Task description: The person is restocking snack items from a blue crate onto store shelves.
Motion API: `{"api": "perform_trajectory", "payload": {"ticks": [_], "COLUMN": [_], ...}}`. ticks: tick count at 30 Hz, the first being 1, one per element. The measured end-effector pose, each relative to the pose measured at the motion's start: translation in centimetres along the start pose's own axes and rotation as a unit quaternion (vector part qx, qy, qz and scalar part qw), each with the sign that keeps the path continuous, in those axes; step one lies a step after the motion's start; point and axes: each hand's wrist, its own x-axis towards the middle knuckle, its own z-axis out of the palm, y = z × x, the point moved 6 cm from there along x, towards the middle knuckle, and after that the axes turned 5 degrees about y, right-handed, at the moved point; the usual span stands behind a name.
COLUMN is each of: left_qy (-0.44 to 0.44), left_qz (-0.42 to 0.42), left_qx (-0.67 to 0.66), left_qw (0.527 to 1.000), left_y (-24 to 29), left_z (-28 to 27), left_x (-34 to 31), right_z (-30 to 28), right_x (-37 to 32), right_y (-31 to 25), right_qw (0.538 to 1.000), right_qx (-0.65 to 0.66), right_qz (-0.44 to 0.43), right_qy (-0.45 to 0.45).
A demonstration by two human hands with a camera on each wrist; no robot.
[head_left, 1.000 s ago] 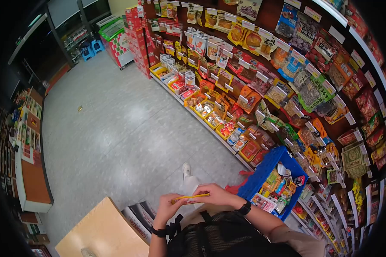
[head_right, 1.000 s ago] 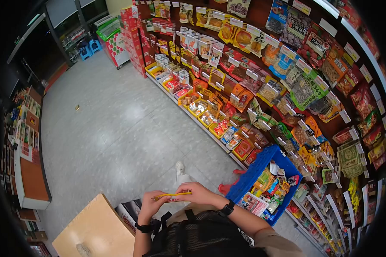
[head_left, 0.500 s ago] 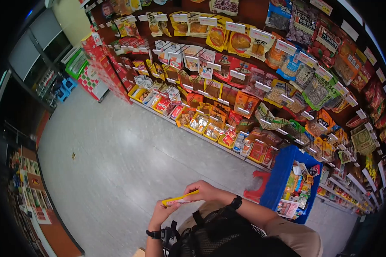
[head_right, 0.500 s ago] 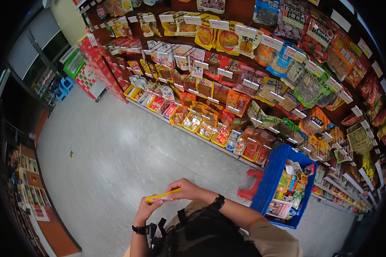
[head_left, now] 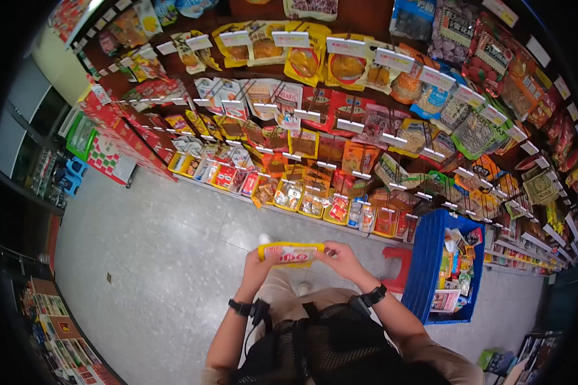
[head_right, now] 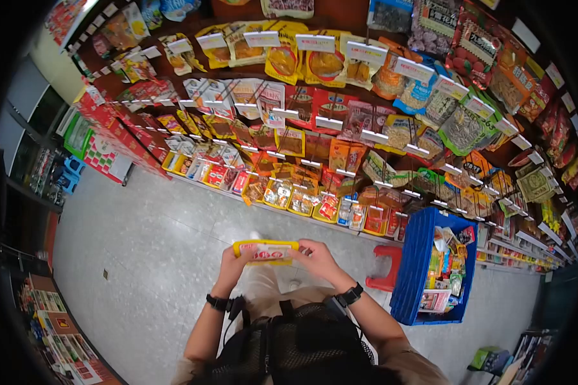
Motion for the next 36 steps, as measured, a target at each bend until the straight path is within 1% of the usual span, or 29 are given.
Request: {"api": "perform_trajectory", "payload": {"ticks": [1, 2, 4, 5, 6, 7, 8, 10, 11, 12, 14, 15, 16, 17, 19, 20, 21, 22, 23, 24, 25, 26, 27, 29, 31, 33, 34, 35, 36], "left_qy": [-0.028, -0.027, -0.046, -0.062, -0.068, -0.094, -0.120, -0.133, -0.138, -0.144, -0.153, -0.158, -0.138, -0.117, -0.122, -0.113, -0.105, -0.089, -0.095, -0.106, -0.118, -0.150, -0.137, -0.140, -0.144, -0.146, -0.136, -0.139, -0.135], "left_qz": [0.004, 0.000, -0.013, -0.021, -0.028, -0.046, -0.065, -0.088, -0.106, -0.112, -0.162, -0.162, -0.181, -0.204, -0.215, -0.223, -0.230, -0.230, -0.237, -0.217, -0.196, -0.222, -0.228, -0.204, -0.208, -0.145, -0.100, -0.099, -0.135], "left_qx": [-0.012, -0.012, -0.007, -0.001, -0.002, -0.028, -0.054, -0.069, -0.085, -0.085, -0.100, -0.102, -0.080, -0.056, -0.071, -0.033, 0.005, 0.013, 0.015, 0.040, 0.064, 0.019, 0.037, 0.075, 0.081, 0.106, 0.179, 0.180, 0.105], "left_qw": [1.000, 1.000, 0.999, 0.998, 0.997, 0.994, 0.989, 0.985, 0.981, 0.979, 0.970, 0.969, 0.970, 0.970, 0.966, 0.968, 0.968, 0.969, 0.967, 0.970, 0.971, 0.963, 0.963, 0.966, 0.964, 0.973, 0.969, 0.969, 0.976], "left_y": [-0.1, -0.2, -1.6, -2.3, -2.9, -3.2, -3.7, -5.5, -6.6, -7.3, -8.9, -9.8, -11.1, -11.7, -12.2, -12.1, -12.1, -13.2, -14.3, -15.3, -15.9, -14.5, -12.2, -14.2, -15.9, -16.9, -19.4, -20.7, -21.7], "left_z": [0.2, -0.2, -0.2, 0.0, -0.1, 0.2, 0.2, -0.3, -0.5, -1.0, -2.1, -2.6, -3.5, -4.0, -3.9, -4.3, -4.5, -4.7, -4.6, -4.6, -4.6, -3.7, -3.6, -2.8, -2.3, -1.4, -1.3, -1.1, -1.0], "left_x": [2.5, 4.3, 8.7, 11.1, 13.8, 16.8, 19.6, 24.9, 27.5, 30.0, 35.4, 38.2, 40.9, 42.6, 45.3, 47.3, 49.0, 50.4, 51.8, 53.4, 54.7, 56.4, 55.9, 57.8, 58.8, 60.1, 61.3, 61.8, 61.7], "right_z": [-0.1, 0.0, 0.1, 0.2, 0.1, 0.0, 0.2, 0.1, 0.2, 0.7, 1.6, 2.1, 2.2, 2.2, 2.2, 2.5, 2.4, 2.2, 2.4, 2.3, 2.0, 1.8, 1.5, 1.2, 1.1, 0.1, -0.2, -0.5, -0.9], "right_x": [2.0, 3.6, 6.6, 8.6, 10.9, 13.2, 15.3, 19.4, 21.6, 23.7, 27.7, 29.3, 30.8, 32.3, 35.2, 36.5, 37.7, 38.6, 38.8, 39.8, 41.1, 41.6, 42.1, 41.9, 42.3, 42.6, 42.7, 42.9, 43.2], "right_y": [0.1, 0.3, 1.5, 2.7, 4.8, 6.7, 7.8, 10.0, 11.6, 13.7, 18.0, 20.6, 22.1, 21.9, 21.9, 21.9, 21.4, 21.8, 22.6, 23.3, 24.0, 24.4, 24.7, 25.7, 27.4, 29.1, 29.4, 29.4, 29.1], "right_qw": [1.000, 1.000, 0.994, 0.993, 0.985, 0.974, 0.972, 0.964, 0.962, 0.961, 0.960, 0.957, 0.951, 0.948, 0.930, 0.898, 0.896, 0.878, 0.855, 0.850, 0.853, 0.855, 0.855, 0.823, 0.823, 0.811, 0.792, 0.791, 0.803], "right_qx": [-0.015, -0.016, 0.067, 0.067, 0.112, 0.156, 0.156, 0.150, 0.149, 0.156, 0.160, 0.124, 0.089, 0.088, 0.105, 0.168, 0.168, 0.187, 0.205, 0.207, 0.225, 0.244, 0.244, 0.253, 0.263, 0.234, 0.229, 0.231, 0.239], "right_qz": [-0.013, -0.008, 0.067, 0.075, 0.106, 0.135, 0.140, 0.161, 0.167, 0.177, 0.188, 0.224, 0.261, 0.267, 0.313, 0.350, 0.351, 0.377, 0.408, 0.414, 0.395, 0.376, 0.376, 0.400, 0.394, 0.405, 0.415, 0.415, 0.383], "right_qy": [0.009, 0.012, 0.049, 0.054, 0.075, 0.098, 0.104, 0.152, 0.157, 0.144, 0.136, 0.138, 0.142, 0.147, 0.164, 0.208, 0.213, 0.230, 0.247, 0.252, 0.257, 0.262, 0.262, 0.314, 0.314, 0.352, 0.384, 0.387, 0.389]}}
